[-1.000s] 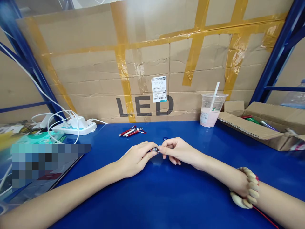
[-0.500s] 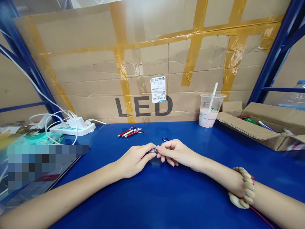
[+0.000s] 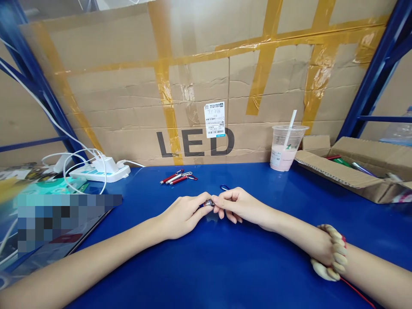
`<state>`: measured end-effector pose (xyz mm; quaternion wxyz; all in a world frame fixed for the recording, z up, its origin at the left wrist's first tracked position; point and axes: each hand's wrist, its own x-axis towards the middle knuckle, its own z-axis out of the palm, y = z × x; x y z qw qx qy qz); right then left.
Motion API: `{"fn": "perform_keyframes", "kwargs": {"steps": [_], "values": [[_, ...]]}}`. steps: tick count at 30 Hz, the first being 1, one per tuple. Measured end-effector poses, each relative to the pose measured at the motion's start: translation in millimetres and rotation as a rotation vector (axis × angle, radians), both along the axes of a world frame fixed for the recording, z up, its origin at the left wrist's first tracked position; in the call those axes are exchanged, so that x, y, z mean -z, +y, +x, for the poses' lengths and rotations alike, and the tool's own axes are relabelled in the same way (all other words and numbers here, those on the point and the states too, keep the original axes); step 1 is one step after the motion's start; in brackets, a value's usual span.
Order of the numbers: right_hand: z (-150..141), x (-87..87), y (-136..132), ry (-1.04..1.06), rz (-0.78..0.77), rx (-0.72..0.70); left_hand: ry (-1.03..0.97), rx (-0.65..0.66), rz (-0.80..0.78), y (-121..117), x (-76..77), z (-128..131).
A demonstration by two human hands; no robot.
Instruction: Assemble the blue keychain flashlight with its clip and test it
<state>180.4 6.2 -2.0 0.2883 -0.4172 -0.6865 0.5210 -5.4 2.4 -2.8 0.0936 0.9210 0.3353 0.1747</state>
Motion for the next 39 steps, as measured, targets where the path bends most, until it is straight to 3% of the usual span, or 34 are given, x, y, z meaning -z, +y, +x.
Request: {"fn": "perform_keyframes", "kwargs": {"steps": [39], "values": [[-1.7,0.6,-0.2,-0.022,0.033,-0.043,0.043,0.018,0.074,0.1,-1.0,0.3]]}}
